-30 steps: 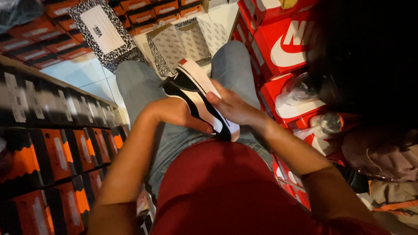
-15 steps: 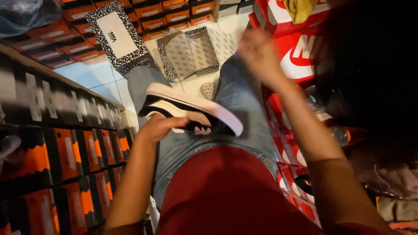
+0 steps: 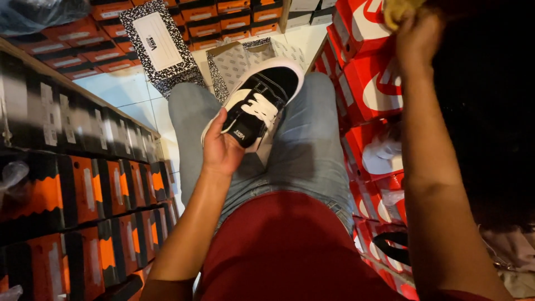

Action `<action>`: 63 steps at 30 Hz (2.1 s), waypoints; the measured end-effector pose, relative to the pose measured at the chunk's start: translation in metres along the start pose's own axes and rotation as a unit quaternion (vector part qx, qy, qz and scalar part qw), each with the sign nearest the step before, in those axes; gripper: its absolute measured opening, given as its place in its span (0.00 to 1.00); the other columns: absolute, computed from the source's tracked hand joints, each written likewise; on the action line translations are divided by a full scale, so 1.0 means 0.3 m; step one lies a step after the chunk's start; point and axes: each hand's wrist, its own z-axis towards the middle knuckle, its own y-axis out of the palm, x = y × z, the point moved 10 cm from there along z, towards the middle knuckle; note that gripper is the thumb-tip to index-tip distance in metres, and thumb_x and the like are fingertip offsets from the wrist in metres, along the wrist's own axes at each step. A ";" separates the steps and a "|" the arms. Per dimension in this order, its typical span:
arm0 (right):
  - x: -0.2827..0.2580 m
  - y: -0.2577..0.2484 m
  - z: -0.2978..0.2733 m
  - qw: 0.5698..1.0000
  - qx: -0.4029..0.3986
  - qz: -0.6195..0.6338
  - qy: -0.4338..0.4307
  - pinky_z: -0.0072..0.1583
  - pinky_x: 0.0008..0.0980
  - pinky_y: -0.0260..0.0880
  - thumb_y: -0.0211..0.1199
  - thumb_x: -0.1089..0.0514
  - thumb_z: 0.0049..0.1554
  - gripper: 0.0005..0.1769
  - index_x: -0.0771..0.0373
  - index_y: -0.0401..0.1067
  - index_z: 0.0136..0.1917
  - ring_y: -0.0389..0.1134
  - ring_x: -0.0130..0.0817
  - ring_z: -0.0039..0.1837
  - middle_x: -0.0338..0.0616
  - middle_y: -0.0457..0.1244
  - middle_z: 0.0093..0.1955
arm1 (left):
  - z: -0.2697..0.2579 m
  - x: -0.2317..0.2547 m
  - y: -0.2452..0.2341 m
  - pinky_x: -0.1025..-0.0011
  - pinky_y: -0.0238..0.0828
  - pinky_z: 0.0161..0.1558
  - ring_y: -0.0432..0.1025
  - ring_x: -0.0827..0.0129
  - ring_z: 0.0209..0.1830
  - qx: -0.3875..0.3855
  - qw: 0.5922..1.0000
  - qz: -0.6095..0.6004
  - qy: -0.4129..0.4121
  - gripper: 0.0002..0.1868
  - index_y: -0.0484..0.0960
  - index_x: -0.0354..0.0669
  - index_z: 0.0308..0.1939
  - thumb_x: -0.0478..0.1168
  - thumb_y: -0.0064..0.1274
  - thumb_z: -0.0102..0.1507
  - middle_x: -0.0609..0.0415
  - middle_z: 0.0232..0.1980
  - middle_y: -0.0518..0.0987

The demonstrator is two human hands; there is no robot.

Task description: The person wipes a black and white sneaker with a yellow cloth, focusing on the upper, sides, and sole. The person then places the shoe into a Vans box.

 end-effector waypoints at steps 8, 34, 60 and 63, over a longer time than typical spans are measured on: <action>0.120 -0.206 0.074 0.941 0.185 0.264 0.103 0.46 0.35 0.69 0.60 0.57 0.63 0.06 0.57 0.73 0.43 0.60 0.28 0.43 0.37 0.65 0.40 | -0.025 -0.048 0.033 0.57 0.69 0.67 0.75 0.53 0.61 -0.028 0.997 0.077 -0.013 0.32 0.77 0.35 0.63 0.49 0.58 0.59 0.41 0.60 0.81; -0.417 -0.468 -0.500 0.806 -0.116 0.581 0.015 0.60 0.37 0.71 0.71 0.51 0.56 0.13 0.62 0.76 0.47 0.66 0.31 0.54 0.45 0.67 0.47 | -0.321 -0.137 0.434 0.59 0.61 0.73 0.74 0.53 0.63 -0.200 0.673 0.636 0.321 0.31 0.82 0.33 0.57 0.53 0.67 0.58 0.37 0.57 0.82; -0.475 -0.287 -0.803 0.802 -0.281 0.522 0.073 0.58 0.41 0.65 0.74 0.68 0.50 0.07 0.67 0.81 0.45 0.66 0.39 0.52 0.51 0.68 0.49 | -0.002 -0.316 -0.081 0.58 0.75 0.52 0.80 0.61 0.46 -0.127 0.794 0.587 -0.093 0.15 0.89 0.30 0.42 0.37 0.71 0.55 0.41 0.43 0.87; -0.569 -0.312 -0.741 0.817 -0.263 0.510 0.050 0.57 0.37 0.65 0.74 0.67 0.52 0.06 0.66 0.82 0.45 0.67 0.37 0.50 0.48 0.67 0.46 | -0.005 -0.280 -0.076 0.61 0.76 0.54 0.79 0.63 0.46 -0.159 0.783 0.594 -0.092 0.12 0.90 0.34 0.43 0.35 0.69 0.57 0.43 0.43 0.87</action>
